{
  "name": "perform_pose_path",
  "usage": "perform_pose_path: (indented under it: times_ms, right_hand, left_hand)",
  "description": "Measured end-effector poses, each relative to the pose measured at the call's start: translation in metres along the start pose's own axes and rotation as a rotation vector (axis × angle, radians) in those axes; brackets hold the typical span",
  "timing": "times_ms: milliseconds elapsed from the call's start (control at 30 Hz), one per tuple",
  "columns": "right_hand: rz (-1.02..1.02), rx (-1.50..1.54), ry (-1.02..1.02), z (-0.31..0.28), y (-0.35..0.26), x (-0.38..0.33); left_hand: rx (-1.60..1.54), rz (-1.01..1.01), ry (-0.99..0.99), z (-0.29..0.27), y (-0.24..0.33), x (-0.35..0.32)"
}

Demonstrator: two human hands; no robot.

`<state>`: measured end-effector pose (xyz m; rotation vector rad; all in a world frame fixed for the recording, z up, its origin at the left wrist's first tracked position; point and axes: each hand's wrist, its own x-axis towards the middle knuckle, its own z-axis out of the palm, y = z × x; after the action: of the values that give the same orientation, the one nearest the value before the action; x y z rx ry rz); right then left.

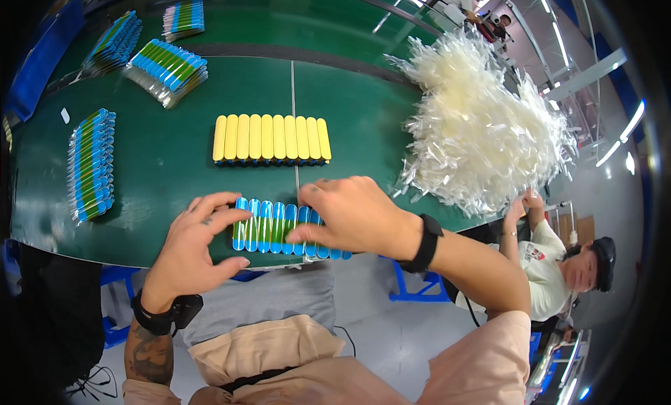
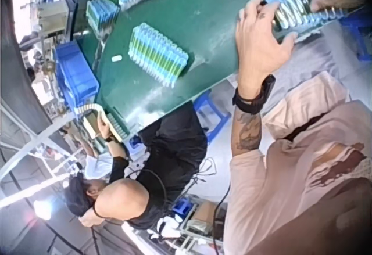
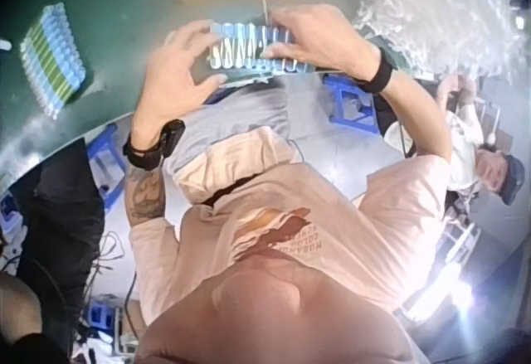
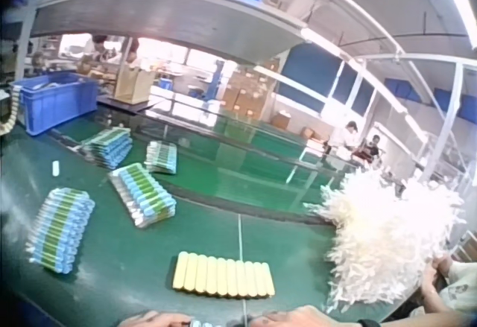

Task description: The person picks up a row of yellow batteries, places them onto a strip of adhesive tape, and presses the tape against them. They then pick up a row of blue and green batteries, place them onto another strip of tape, and press the tape against them.

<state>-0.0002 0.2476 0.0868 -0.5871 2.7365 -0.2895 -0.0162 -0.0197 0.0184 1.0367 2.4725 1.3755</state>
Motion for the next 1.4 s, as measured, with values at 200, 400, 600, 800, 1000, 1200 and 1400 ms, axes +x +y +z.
perform_pose_path:
  times_ms: [200,400,600,800,1000,1200,1400]
  right_hand:
    - [-0.237,-0.385,0.228,0.005,-0.01,-0.034]
    - [-0.37,-0.283,0.253,-0.007,0.014,-0.038]
    - [-0.457,-0.299,0.308,-0.005,0.003,-0.059]
    - [-0.643,-0.361,0.431,0.001,-0.026,-0.099]
    - [-0.521,0.081,0.485,-0.041,-0.026,-0.096]
    - [0.09,0.795,0.468,-0.036,0.038,0.002]
    - [0.246,0.55,0.369,-0.027,0.07,0.055]
  left_hand:
    - [0.208,0.049,0.104,0.013,0.001,-0.004]
    - [0.314,0.152,0.216,0.017,0.004,-0.007]
    - [0.567,0.591,0.228,0.015,0.004,-0.022]
    - [0.576,0.572,0.177,0.001,0.046,-0.067]
    - [0.112,0.401,0.145,-0.041,0.074,-0.05]
    - [-0.039,-0.075,0.162,-0.057,0.022,0.078]
    - [0.087,-0.186,0.089,-0.062,-0.022,0.111]
